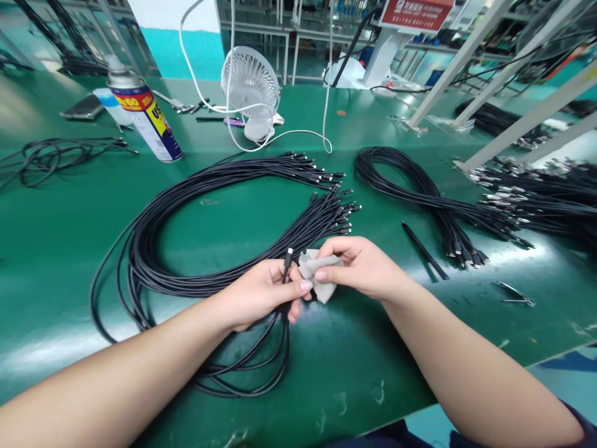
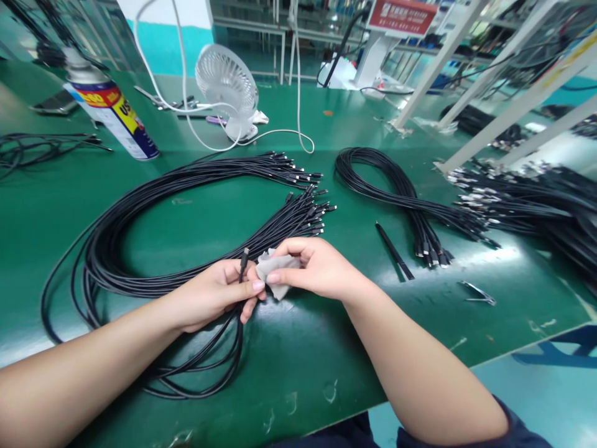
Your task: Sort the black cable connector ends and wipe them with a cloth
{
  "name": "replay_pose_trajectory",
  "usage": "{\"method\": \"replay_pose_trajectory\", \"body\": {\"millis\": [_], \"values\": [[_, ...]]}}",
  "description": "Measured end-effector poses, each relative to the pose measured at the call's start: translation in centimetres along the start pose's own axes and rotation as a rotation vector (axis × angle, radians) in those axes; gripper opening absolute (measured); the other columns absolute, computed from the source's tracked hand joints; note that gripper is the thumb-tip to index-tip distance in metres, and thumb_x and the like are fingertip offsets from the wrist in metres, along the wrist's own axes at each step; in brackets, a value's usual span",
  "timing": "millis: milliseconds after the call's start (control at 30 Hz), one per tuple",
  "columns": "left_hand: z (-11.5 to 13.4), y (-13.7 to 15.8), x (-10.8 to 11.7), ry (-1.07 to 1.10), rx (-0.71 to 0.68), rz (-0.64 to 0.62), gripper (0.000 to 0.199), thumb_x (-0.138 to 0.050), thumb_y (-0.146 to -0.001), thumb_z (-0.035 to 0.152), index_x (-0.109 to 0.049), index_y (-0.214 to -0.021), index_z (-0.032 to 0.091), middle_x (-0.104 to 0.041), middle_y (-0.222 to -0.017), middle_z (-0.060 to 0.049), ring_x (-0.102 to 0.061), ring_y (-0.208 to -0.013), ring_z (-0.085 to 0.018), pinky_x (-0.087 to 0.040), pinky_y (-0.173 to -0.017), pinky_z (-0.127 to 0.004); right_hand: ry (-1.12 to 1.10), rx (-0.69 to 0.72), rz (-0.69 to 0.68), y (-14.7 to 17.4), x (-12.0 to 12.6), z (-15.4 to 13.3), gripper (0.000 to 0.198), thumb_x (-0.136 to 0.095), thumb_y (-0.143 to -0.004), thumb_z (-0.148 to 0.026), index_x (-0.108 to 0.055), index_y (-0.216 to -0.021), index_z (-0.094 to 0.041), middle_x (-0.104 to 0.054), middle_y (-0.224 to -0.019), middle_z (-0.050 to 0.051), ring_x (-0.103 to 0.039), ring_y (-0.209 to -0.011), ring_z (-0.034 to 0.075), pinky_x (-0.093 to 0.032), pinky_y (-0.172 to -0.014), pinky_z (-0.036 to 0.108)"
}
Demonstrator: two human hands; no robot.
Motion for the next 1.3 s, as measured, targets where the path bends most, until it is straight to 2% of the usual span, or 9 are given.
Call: {"method": "replay_pose_trajectory", "body": {"millis": [167,333,500,633,767,900,1000,1167,1300], "values": [[0.1,0.0,-0.1,0.013,-0.007,-0.007,0.036,-0.079,-0.071,0.042,-0.06,-0.07,0.012,-0.06,-0.049,0.002,-0.054,-0.044,-0.008,-0.044,-0.054,-0.022,-0.064,0.019,0.059,-0.1,-0.4,-0.2,0.038,-0.078,-0.071,-0.048,-0.06,-0.068,-0.016,-0.061,-0.056,-0.002,-0.056,-0.048,0.01,-0.045,-0.046,0.021],[0.0,-0.2,0.0,0.035,-0.032,-0.019,0.036,-0.077,-0.074,0.043,-0.061,-0.072,0.011,-0.061,-0.055,0.001,-0.054,-0.044,-0.007,-0.045,-0.053,-0.021,-0.056,0.045,0.083,-0.1,-0.2,-0.5,0.036,-0.075,-0.075,-0.049,-0.062,-0.07,-0.015,-0.061,-0.054,-0.002,-0.055,-0.046,0.009,-0.046,-0.044,0.021],[-0.2,-0.3,0.1,0.003,-0.032,-0.017,0.034,-0.076,-0.075,0.04,-0.061,-0.074,0.01,-0.063,-0.066,-0.002,-0.056,-0.046,-0.007,-0.047,-0.054,-0.022,-0.024,-0.018,0.094,-0.3,0.2,0.3,0.041,-0.077,-0.071,-0.049,-0.052,-0.066,-0.018,-0.062,-0.051,-0.001,-0.053,-0.039,0.01,-0.041,-0.035,0.02],[0.0,-0.3,0.1,0.037,-0.028,0.015,0.035,-0.078,-0.072,0.04,-0.059,-0.072,0.01,-0.064,-0.069,-0.002,-0.058,-0.047,-0.008,-0.048,-0.054,-0.023,0.018,-0.012,0.106,-0.2,0.1,0.2,0.039,-0.071,-0.076,-0.052,-0.053,-0.07,-0.018,-0.061,-0.052,-0.001,-0.053,-0.04,0.01,-0.043,-0.038,0.022],[0.0,-0.2,-0.2,0.071,-0.021,0.033,0.038,-0.079,-0.071,0.043,-0.058,-0.072,0.011,-0.065,-0.071,-0.002,-0.058,-0.046,-0.008,-0.047,-0.05,-0.022,0.315,0.08,0.21,0.2,0.3,-0.9,0.029,-0.055,-0.088,-0.043,-0.052,-0.072,-0.019,-0.059,-0.053,-0.002,-0.051,-0.044,0.01,-0.039,-0.043,0.021],[-0.2,-0.2,-0.2,0.077,-0.032,0.044,0.039,-0.076,-0.073,0.046,-0.059,-0.074,0.011,-0.065,-0.072,-0.002,-0.057,-0.045,-0.008,-0.045,-0.047,-0.021,0.79,0.333,0.292,0.9,-0.3,-2.9,0.02,-0.045,-0.093,-0.027,-0.051,-0.075,-0.02,-0.06,-0.058,-0.001,-0.053,-0.052,0.01,-0.037,-0.051,0.021],[-0.5,-0.3,-0.1,0.067,-0.022,0.05,0.039,-0.075,-0.075,0.047,-0.064,-0.081,0.01,-0.065,-0.071,-0.001,-0.057,-0.043,-0.008,-0.044,-0.045,-0.021,1.038,0.507,0.332,1.4,-1.0,-3.6,0.02,-0.041,-0.095,-0.023,-0.05,-0.077,-0.02,-0.06,-0.062,0.0,-0.052,-0.055,0.011,-0.036,-0.054,0.022],[-0.6,-0.5,0.0,0.038,0.0,0.016,0.037,-0.07,-0.08,0.047,-0.065,-0.081,0.01,-0.065,-0.068,-0.002,-0.059,-0.044,-0.009,-0.041,-0.044,-0.02,1.114,0.538,0.379,1.0,-1.1,-2.7,0.022,-0.038,-0.096,-0.025,-0.05,-0.079,-0.02,-0.063,-0.069,0.004,-0.055,-0.062,0.015,-0.037,-0.06,0.026],[-0.8,-0.7,0.2,0.063,0.033,0.018,0.036,-0.071,-0.08,0.046,-0.063,-0.077,0.011,-0.065,-0.068,-0.002,-0.06,-0.046,-0.011,-0.047,-0.046,-0.023,1.102,0.519,0.401,0.6,-1.1,-2.4,0.023,-0.037,-0.097,-0.027,-0.05,-0.079,-0.019,-0.064,-0.07,0.006,-0.056,-0.061,0.016,-0.036,-0.058,0.028]]}}
Point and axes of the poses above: each hand's wrist, its own y-axis away from the middle knuckle, its own x-axis out of the back of the hand, z = x × y, the point moved 8 cm from there along -y, towards the middle knuckle
